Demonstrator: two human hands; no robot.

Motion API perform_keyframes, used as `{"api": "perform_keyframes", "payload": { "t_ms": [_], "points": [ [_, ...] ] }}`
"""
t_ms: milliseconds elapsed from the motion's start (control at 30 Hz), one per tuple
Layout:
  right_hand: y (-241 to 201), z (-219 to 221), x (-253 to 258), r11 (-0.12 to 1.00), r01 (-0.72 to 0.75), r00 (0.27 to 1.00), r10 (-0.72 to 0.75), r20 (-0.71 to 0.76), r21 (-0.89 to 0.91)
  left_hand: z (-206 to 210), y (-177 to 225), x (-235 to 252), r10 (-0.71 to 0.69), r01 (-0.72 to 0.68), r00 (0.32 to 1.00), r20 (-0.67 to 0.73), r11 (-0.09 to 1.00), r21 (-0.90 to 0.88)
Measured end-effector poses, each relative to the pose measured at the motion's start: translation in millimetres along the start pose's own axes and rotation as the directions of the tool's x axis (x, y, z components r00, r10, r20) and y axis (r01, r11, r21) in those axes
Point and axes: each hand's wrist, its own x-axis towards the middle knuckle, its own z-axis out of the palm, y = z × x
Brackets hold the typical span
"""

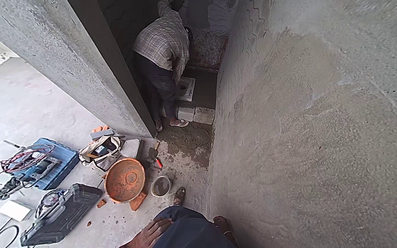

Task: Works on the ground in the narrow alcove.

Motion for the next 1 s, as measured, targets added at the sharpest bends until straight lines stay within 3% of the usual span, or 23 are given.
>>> {"api": "perform_keyframes", "payload": {
  "t_ms": [1000],
  "points": [
    [1.9,-0.3,0.7,1.000,0.021,1.000,-0.021,0.005,0.004,0.2,0.0,-1.3,-0.005,0.005,1.000,0.010,1.000,-0.030]
  ]
}}
